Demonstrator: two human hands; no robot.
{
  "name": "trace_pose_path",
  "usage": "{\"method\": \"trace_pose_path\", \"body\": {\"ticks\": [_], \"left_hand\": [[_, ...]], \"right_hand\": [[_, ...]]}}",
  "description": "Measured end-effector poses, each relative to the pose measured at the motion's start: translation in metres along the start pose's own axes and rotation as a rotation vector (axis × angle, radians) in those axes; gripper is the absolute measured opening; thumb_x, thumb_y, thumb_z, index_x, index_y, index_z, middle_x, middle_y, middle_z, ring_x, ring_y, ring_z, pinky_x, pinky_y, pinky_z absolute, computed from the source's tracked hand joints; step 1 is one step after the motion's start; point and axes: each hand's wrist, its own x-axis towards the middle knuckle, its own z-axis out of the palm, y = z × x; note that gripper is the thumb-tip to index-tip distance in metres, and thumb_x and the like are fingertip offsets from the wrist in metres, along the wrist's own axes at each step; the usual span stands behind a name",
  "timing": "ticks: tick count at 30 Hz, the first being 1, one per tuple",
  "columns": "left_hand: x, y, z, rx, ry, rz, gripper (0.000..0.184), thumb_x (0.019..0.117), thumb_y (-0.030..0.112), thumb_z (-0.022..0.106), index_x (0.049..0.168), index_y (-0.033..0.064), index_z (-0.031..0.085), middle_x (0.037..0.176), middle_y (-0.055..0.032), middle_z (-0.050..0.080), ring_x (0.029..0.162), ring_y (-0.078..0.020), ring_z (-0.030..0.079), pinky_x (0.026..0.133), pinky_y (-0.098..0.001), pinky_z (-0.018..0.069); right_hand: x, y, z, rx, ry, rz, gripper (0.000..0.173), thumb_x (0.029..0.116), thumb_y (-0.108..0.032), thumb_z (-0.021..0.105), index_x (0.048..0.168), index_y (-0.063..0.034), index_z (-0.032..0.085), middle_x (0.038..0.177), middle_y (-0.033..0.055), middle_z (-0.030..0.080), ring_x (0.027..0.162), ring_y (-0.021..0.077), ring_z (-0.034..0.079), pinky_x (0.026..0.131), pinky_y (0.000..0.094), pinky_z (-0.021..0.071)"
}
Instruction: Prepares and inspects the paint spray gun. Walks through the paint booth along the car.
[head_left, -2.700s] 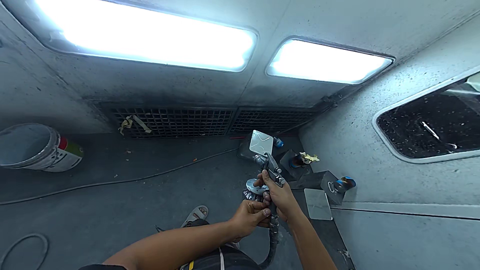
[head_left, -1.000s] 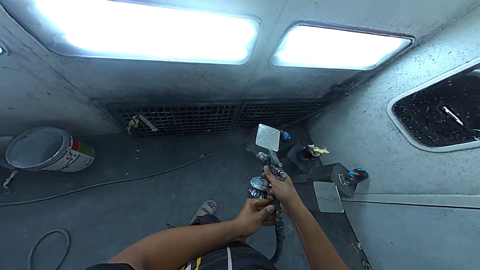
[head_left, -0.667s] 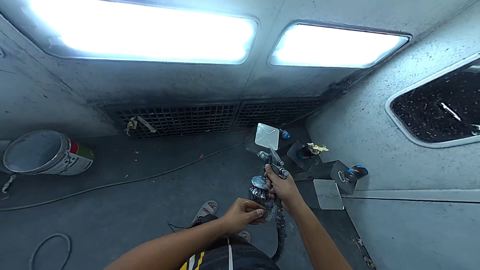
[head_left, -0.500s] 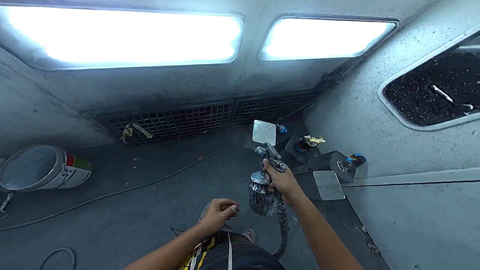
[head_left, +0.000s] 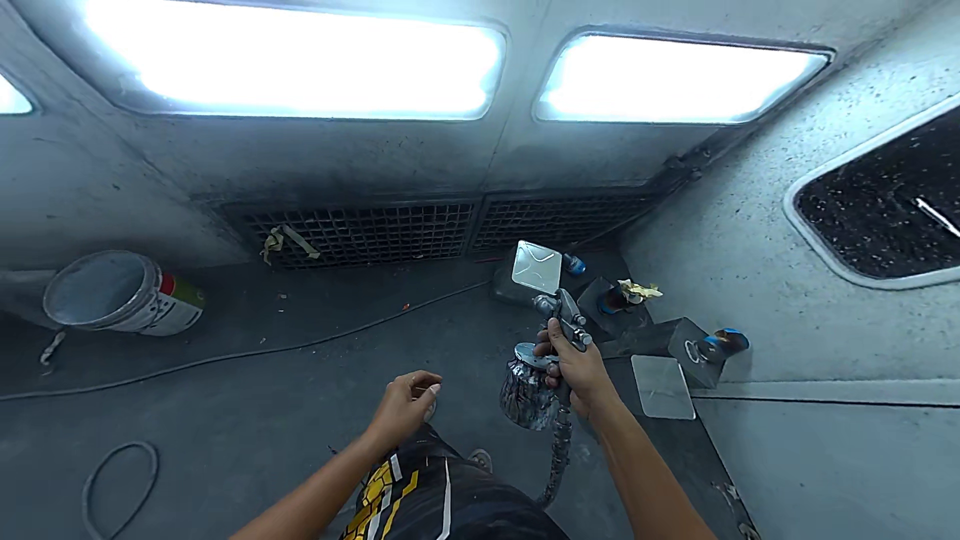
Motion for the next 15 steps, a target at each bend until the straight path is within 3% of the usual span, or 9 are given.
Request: {"method": "trace_pose_path", "body": {"ticks": [2, 4, 6, 8, 11, 13, 15], "left_hand": [[-0.007, 0.026, 0.028, 0.159, 0.005, 0.192, 0.035, 0.1047, 0.033, 0.055, 0.132, 0.0139, 0.067, 0.130, -0.0010, 0.069, 0.121, -0.0111, 0.065, 0.104, -0.0360, 0.0546], [-0.010, 0.064, 0.061, 0.251, 0.011, 0.333, 0.036, 0.1062, 0.039, 0.053, 0.129, 0.0166, 0.069, 0.126, -0.0002, 0.070, 0.121, -0.0123, 0.064, 0.105, -0.0376, 0.0532], [-0.014, 0.102, 0.096, 0.310, -0.105, 0.284, 0.039, 0.1065, 0.043, 0.049, 0.126, 0.0156, 0.071, 0.119, -0.0013, 0.073, 0.113, -0.0129, 0.068, 0.102, -0.0393, 0.0543], [-0.021, 0.118, 0.134, 0.294, -0.249, 0.214, 0.043, 0.1068, 0.041, 0.050, 0.133, 0.0110, 0.066, 0.121, -0.0061, 0.073, 0.112, -0.0167, 0.070, 0.103, -0.0438, 0.0538], [-0.037, 0.108, 0.185, -0.107, -0.248, 0.201, 0.036, 0.1049, 0.025, 0.059, 0.132, 0.0011, 0.062, 0.119, -0.0092, 0.073, 0.104, -0.0148, 0.073, 0.098, -0.0348, 0.0593], [-0.044, 0.099, 0.210, -0.400, -0.206, 0.171, 0.029, 0.1032, 0.015, 0.062, 0.125, -0.0036, 0.064, 0.111, -0.0111, 0.076, 0.096, -0.0175, 0.076, 0.091, -0.0354, 0.0625], [-0.052, 0.091, 0.231, -0.529, -0.196, 0.142, 0.025, 0.1018, 0.011, 0.063, 0.121, -0.0052, 0.065, 0.106, -0.0110, 0.076, 0.092, -0.0178, 0.075, 0.088, -0.0358, 0.0629]], "right_hand": [[-0.004, 0.006, -0.012, -0.011, -0.026, 0.005, 0.040, 0.1072, -0.041, 0.053, 0.112, -0.0037, 0.065, 0.079, 0.0114, 0.069, 0.044, 0.0151, 0.050, 0.040, 0.0268, 0.0446], [-0.011, 0.012, -0.022, -0.027, -0.055, -0.002, 0.038, 0.1072, -0.040, 0.054, 0.110, -0.0031, 0.065, 0.075, 0.0100, 0.066, 0.043, 0.0143, 0.048, 0.040, 0.0265, 0.0445], [-0.022, 0.016, -0.033, -0.028, -0.086, -0.027, 0.037, 0.1077, -0.038, 0.053, 0.106, -0.0029, 0.065, 0.072, 0.0088, 0.062, 0.043, 0.0134, 0.046, 0.040, 0.0260, 0.0436], [-0.034, 0.018, -0.046, -0.020, -0.122, -0.069, 0.035, 0.1081, -0.035, 0.053, 0.103, -0.0025, 0.065, 0.071, 0.0084, 0.061, 0.043, 0.0129, 0.045, 0.040, 0.0255, 0.0433], [-0.048, 0.023, -0.065, -0.032, -0.166, -0.128, 0.033, 0.1079, -0.033, 0.054, 0.103, -0.0018, 0.065, 0.073, 0.0087, 0.062, 0.043, 0.0125, 0.045, 0.040, 0.0247, 0.0428], [-0.057, 0.029, -0.076, -0.028, -0.186, -0.140, 0.033, 0.1078, -0.032, 0.055, 0.102, -0.0020, 0.066, 0.073, 0.0088, 0.061, 0.043, 0.0123, 0.045, 0.040, 0.0242, 0.0418], [-0.064, 0.035, -0.085, -0.039, -0.208, -0.132, 0.033, 0.1079, -0.033, 0.054, 0.102, -0.0027, 0.065, 0.073, 0.0086, 0.061, 0.043, 0.0122, 0.045, 0.040, 0.0242, 0.0426]]}}
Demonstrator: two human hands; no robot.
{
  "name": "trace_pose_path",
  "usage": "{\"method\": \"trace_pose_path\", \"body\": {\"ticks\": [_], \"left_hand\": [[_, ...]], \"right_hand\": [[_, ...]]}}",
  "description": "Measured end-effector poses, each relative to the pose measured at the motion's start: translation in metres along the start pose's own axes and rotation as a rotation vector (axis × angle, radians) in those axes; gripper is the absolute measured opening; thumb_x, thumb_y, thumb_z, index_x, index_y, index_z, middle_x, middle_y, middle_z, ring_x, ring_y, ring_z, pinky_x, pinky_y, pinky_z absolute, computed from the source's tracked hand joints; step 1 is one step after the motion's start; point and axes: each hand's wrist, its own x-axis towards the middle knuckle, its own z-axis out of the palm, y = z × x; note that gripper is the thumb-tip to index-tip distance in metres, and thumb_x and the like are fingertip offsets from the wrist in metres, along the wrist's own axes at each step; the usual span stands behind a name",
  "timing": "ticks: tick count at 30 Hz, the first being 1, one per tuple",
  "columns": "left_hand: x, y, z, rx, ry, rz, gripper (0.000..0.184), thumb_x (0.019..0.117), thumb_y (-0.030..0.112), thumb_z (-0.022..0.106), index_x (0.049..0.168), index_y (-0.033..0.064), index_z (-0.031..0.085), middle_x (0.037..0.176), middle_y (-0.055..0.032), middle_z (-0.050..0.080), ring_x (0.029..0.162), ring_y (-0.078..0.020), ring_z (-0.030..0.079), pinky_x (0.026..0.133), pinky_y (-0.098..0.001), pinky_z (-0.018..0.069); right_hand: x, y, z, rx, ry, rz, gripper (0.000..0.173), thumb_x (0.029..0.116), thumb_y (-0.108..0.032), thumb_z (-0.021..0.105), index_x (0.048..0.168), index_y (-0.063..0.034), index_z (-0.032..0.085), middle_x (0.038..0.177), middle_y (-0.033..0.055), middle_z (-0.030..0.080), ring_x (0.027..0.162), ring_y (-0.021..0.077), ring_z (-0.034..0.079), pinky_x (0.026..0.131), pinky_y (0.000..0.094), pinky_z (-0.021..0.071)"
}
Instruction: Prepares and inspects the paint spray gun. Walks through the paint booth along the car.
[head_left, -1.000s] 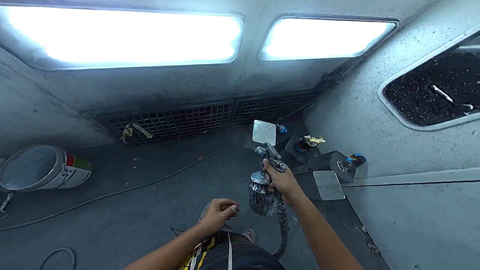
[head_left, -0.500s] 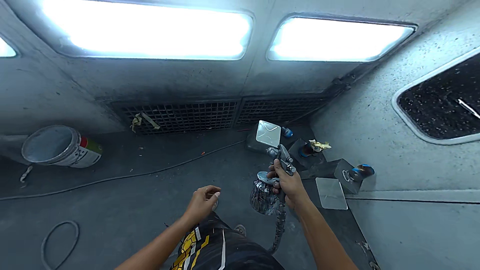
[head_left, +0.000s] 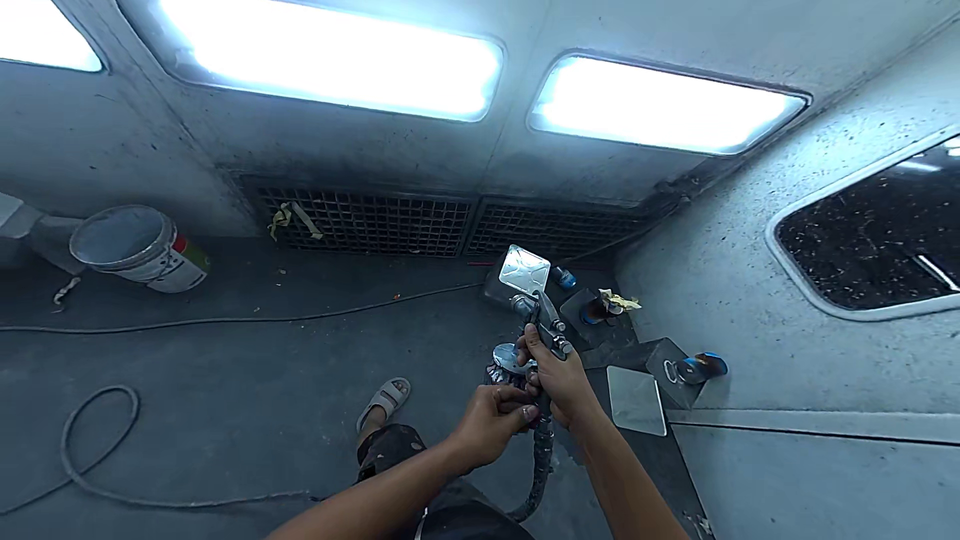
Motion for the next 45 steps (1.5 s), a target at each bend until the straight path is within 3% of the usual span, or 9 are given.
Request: {"method": "trace_pose_path", "body": {"ticks": [10, 14, 20, 26, 31, 35, 39, 43, 45], "left_hand": [[-0.028, -0.045, 0.040, -0.213, 0.088, 0.080, 0.023, 0.1031, 0.008, 0.060, 0.120, -0.0061, 0.066, 0.102, -0.0106, 0.076, 0.089, -0.0180, 0.076, 0.085, -0.0367, 0.0636], [-0.030, -0.047, 0.035, -0.212, 0.083, 0.092, 0.022, 0.1032, 0.007, 0.060, 0.119, -0.0062, 0.067, 0.102, -0.0104, 0.077, 0.088, -0.0175, 0.076, 0.085, -0.0365, 0.0638], [-0.030, -0.039, 0.013, -0.228, 0.089, 0.099, 0.022, 0.1036, 0.008, 0.060, 0.119, -0.0054, 0.067, 0.101, -0.0104, 0.076, 0.089, -0.0176, 0.075, 0.085, -0.0368, 0.0635], [-0.025, -0.025, -0.019, -0.203, 0.086, 0.062, 0.023, 0.1032, 0.011, 0.061, 0.119, -0.0048, 0.066, 0.101, -0.0091, 0.076, 0.088, -0.0161, 0.075, 0.084, -0.0357, 0.0633], [-0.040, -0.014, -0.076, 0.021, 0.037, 0.009, 0.033, 0.1050, 0.024, 0.061, 0.125, -0.0011, 0.068, 0.108, -0.0108, 0.077, 0.097, -0.0188, 0.076, 0.091, -0.0372, 0.0624], [-0.105, -0.060, -0.170, 0.231, 0.394, -0.167, 0.036, 0.1062, 0.032, 0.055, 0.126, 0.0057, 0.069, 0.114, -0.0085, 0.075, 0.102, -0.0190, 0.074, 0.093, -0.0402, 0.0616], [-0.231, -0.147, -0.259, 0.354, 0.857, -0.479, 0.036, 0.1062, 0.029, 0.056, 0.127, 0.0028, 0.068, 0.120, -0.0167, 0.072, 0.108, -0.0287, 0.071, 0.098, -0.0495, 0.0571], [-0.364, -0.210, -0.262, 0.361, 1.120, -0.728, 0.038, 0.1063, 0.030, 0.056, 0.124, -0.0012, 0.069, 0.120, -0.0245, 0.070, 0.112, -0.0389, 0.068, 0.101, -0.0596, 0.0512], [-0.406, -0.234, -0.238, 0.247, 1.194, -0.832, 0.041, 0.1061, 0.031, 0.054, 0.126, -0.0025, 0.067, 0.122, -0.0249, 0.069, 0.113, -0.0391, 0.068, 0.101, -0.0591, 0.0514]], "right_hand": [[-0.028, 0.026, -0.015, -0.012, -0.027, 0.035, 0.033, 0.1080, -0.032, 0.054, 0.102, -0.0020, 0.064, 0.073, 0.0088, 0.060, 0.043, 0.0121, 0.043, 0.039, 0.0243, 0.0415], [-0.028, 0.027, -0.009, -0.041, -0.038, 0.044, 0.034, 0.1088, -0.034, 0.052, 0.113, -0.0025, 0.064, 0.086, 0.0125, 0.072, 0.043, 0.0120, 0.048, 0.039, 0.0231, 0.0395], [-0.018, 0.019, 0.015, -0.047, -0.031, 0.060, 0.033, 0.1083, -0.033, 0.053, 0.110, -0.0022, 0.066, 0.082, 0.0119, 0.069, 0.043, 0.0128, 0.047, 0.038, 0.0240, 0.0407], [0.002, 0.013, 0.047, -0.095, -0.027, 0.025, 0.034, 0.1083, -0.032, 0.053, 0.099, -0.0012, 0.063, 0.065, 0.0066, 0.055, 0.041, 0.0119, 0.042, 0.037, 0.0241, 0.0392], [0.025, 0.011, 0.058, -0.127, 0.005, 0.053, 0.037, 0.1080, -0.036, 0.053, 0.099, -0.0019, 0.062, 0.063, 0.0069, 0.054, 0.041, 0.0141, 0.045, 0.037, 0.0273, 0.0434], [0.043, 0.003, 0.060, -0.161, 0.020, 0.088, 0.037, 0.1077, -0.039, 0.053, 0.103, -0.0030, 0.061, 0.064, 0.0063, 0.054, 0.041, 0.0136, 0.045, 0.037, 0.0281, 0.0444], [0.060, -0.003, 0.058, -0.197, 0.003, 0.099, 0.038, 0.1067, -0.041, 0.054, 0.096, -0.0050, 0.059, 0.061, 0.0042, 0.050, 0.041, 0.0129, 0.044, 0.038, 0.0284, 0.0449], [0.069, -0.002, 0.055, -0.240, -0.034, 0.088, 0.038, 0.1060, -0.043, 0.055, 0.105, -0.0054, 0.062, 0.066, 0.0065, 0.057, 0.042, 0.0141, 0.047, 0.038, 0.0290, 0.0451], [0.073, 0.001, 0.057, -0.248, -0.051, 0.067, 0.038, 0.1057, -0.044, 0.055, 0.097, -0.0067, 0.058, 0.061, 0.0039, 0.049, 0.041, 0.0133, 0.044, 0.037, 0.0291, 0.0443]]}}
